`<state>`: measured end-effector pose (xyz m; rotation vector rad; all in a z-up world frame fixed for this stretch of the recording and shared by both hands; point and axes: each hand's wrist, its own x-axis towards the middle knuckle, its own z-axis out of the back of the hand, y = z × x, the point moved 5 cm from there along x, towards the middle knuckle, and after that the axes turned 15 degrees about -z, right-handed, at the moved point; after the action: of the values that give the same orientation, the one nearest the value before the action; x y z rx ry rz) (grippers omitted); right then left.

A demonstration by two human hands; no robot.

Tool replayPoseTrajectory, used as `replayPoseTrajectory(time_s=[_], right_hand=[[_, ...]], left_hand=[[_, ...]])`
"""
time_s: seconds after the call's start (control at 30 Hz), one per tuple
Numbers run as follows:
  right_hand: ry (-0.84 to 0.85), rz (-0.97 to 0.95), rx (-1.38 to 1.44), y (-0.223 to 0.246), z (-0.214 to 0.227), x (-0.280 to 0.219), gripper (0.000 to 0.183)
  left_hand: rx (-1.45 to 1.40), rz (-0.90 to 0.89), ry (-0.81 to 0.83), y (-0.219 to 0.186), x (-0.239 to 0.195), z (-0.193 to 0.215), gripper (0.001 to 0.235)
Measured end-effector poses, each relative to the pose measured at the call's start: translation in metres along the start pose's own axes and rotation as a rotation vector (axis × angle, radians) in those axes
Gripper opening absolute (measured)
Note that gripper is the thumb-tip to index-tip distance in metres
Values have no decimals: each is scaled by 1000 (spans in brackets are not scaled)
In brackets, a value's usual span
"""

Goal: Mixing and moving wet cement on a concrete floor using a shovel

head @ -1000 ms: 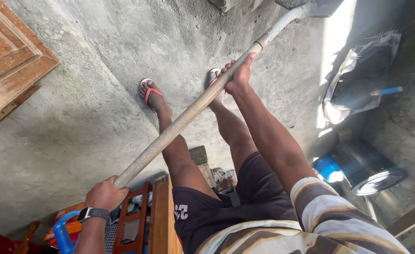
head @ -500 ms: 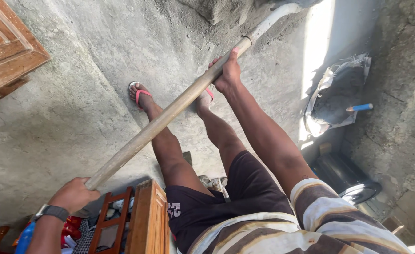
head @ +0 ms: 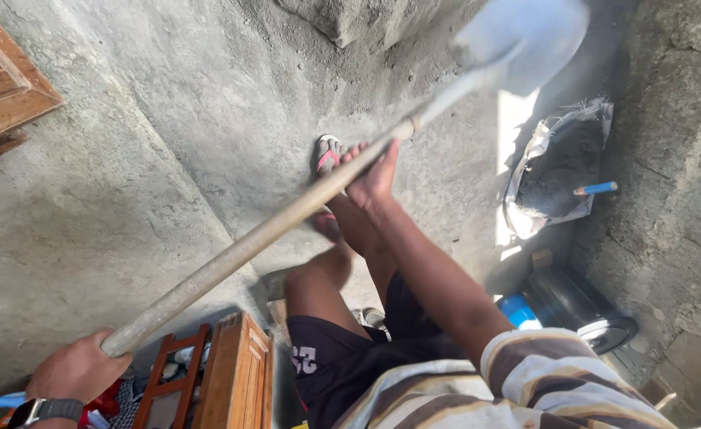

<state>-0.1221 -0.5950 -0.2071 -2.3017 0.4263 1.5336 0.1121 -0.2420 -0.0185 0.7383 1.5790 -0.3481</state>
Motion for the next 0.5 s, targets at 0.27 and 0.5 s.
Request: replayPoseTrajectory(time_s=[0.27,0.5], right_hand=[[-591,-67,232,-54,196,115,62],[-559,37,-10,62,183,200,66]], left_hand=[[295,91,-33,-10,116,-17,60],[9,-115,-217,-104,209,-72,37]])
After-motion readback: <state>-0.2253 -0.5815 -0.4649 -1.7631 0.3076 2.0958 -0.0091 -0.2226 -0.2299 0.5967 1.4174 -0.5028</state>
